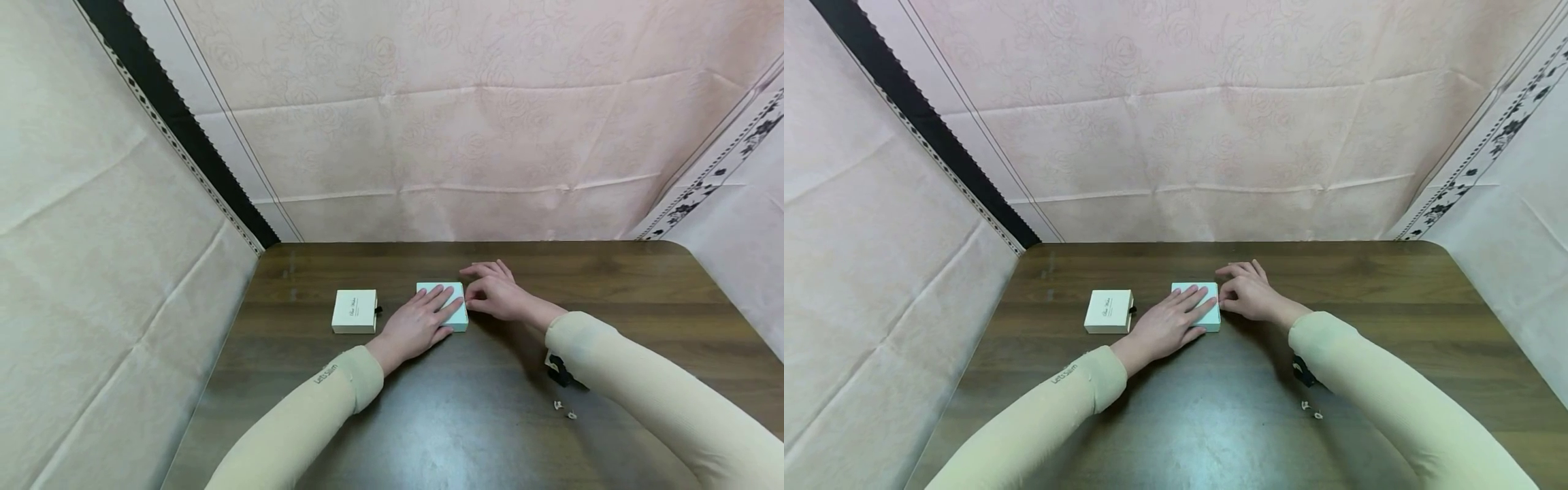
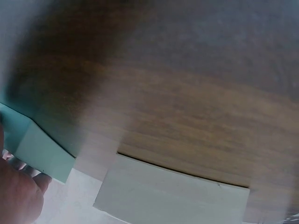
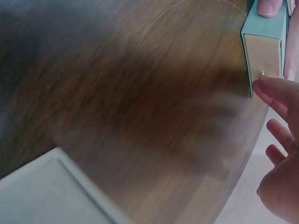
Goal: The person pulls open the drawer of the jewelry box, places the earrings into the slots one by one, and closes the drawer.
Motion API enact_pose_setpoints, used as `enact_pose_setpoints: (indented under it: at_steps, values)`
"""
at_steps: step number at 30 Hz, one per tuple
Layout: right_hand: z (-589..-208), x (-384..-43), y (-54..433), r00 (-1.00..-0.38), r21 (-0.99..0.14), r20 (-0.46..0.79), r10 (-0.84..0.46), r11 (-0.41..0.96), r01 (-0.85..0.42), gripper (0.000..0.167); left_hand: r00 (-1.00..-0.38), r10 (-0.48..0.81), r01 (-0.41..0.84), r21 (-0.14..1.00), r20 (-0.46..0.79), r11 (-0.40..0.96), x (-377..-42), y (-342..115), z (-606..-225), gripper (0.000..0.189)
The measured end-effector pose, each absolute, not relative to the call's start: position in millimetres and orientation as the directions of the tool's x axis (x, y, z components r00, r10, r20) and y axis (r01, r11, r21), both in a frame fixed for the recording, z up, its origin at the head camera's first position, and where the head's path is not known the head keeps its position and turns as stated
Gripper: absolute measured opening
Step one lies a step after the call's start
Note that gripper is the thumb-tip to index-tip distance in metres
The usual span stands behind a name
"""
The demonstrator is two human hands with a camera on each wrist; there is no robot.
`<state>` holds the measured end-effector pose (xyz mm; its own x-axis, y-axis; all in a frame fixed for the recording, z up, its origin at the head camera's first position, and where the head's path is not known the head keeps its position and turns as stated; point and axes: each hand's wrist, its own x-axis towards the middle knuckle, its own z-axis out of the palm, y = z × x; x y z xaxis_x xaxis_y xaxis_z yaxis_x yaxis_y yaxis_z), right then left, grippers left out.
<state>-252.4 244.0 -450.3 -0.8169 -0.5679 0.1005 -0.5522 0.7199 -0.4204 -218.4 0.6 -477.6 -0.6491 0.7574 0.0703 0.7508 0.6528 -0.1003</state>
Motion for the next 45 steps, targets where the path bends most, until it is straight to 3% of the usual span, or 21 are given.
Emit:
enact_pose_setpoints:
  at_steps: [19,29,38,45]
  values:
    - [-449,-252,247,-0.831,-0.418,0.091,-0.548,0.737,-0.532,0.021,-0.636,0.768,0.758,-0.121,0.083,0.641,-221,1,-477,0.064]
    - [-434,-248,275,-0.852,-0.379,0.127,-0.508,0.769,-0.515,0.014,-0.639,0.769,0.766,-0.061,0.039,0.64,-221,4,-466,0.063]
    - [-416,-230,304,-0.868,-0.34,0.12,-0.482,0.801,-0.492,0.01,-0.653,0.756,0.751,-0.093,0.044,0.654,-222,7,-452,0.069]
    - [-406,-206,324,-0.867,-0.316,0.119,-0.484,0.809,-0.495,0.024,-0.651,0.759,0.754,-0.111,0.013,0.648,-219,7,-439,0.071]
